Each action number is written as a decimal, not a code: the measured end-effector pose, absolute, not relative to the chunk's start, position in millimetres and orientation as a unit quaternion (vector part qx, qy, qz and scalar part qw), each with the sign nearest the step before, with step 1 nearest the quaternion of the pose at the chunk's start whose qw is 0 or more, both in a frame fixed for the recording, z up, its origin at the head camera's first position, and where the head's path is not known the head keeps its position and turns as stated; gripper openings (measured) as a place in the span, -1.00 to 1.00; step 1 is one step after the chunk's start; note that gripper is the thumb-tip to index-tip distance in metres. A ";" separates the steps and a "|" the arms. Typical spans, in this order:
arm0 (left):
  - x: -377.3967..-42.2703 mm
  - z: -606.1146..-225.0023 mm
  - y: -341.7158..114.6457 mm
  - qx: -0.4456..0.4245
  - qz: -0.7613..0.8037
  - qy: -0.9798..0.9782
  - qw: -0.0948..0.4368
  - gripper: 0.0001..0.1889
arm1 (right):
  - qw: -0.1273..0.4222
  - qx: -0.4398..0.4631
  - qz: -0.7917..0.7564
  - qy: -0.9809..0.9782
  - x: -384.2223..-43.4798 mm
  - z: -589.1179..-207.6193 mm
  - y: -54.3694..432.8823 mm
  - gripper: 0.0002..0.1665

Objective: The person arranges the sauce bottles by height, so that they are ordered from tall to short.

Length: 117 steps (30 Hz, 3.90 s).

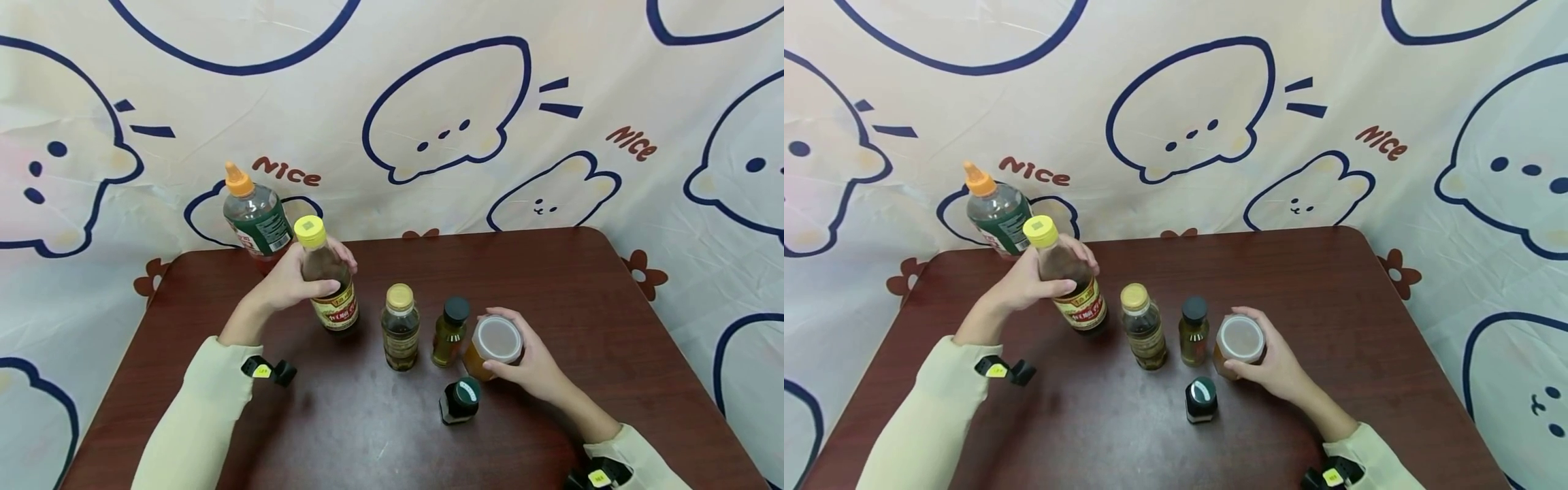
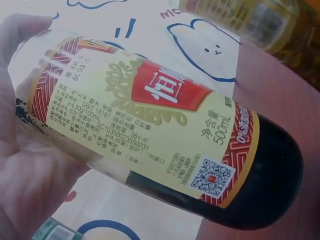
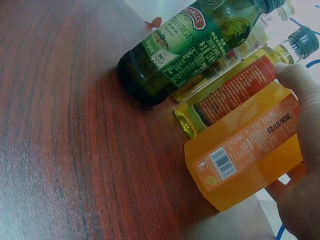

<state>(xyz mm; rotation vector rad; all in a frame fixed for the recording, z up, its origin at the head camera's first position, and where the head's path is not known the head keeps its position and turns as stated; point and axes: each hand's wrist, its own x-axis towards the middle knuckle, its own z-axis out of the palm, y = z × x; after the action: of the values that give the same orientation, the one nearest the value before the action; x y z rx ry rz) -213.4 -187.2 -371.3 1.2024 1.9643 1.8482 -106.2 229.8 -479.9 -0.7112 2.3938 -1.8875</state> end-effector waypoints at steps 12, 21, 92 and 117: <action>-236.2 -382.4 -184.8 0.370 0.641 0.669 0.071 -0.73 | 0.000 -0.229 -0.599 0.768 -107.1 -482.7 230.0 -0.03; -253.6 -391.9 -181.7 0.337 0.657 0.671 0.065 -0.76 | 0.004 -0.227 -0.601 0.766 -106.3 -480.4 229.1 -0.01; -303.2 -403.4 -167.5 0.209 0.665 0.715 0.059 -0.58 | 0.000 -0.231 -0.608 0.760 -107.6 -483.4 229.2 -0.03; -289.9 -403.4 -168.6 0.195 0.686 0.700 -0.016 -0.46 | -0.006 -0.234 -0.606 0.760 -106.9 -481.9 228.6 -0.03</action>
<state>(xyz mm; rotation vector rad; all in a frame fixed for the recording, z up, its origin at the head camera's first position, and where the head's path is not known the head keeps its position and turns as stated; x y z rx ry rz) -289.9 -168.6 -403.4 0.6206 2.2233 2.1792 -106.9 228.6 -481.9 -0.7386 2.3969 -1.9101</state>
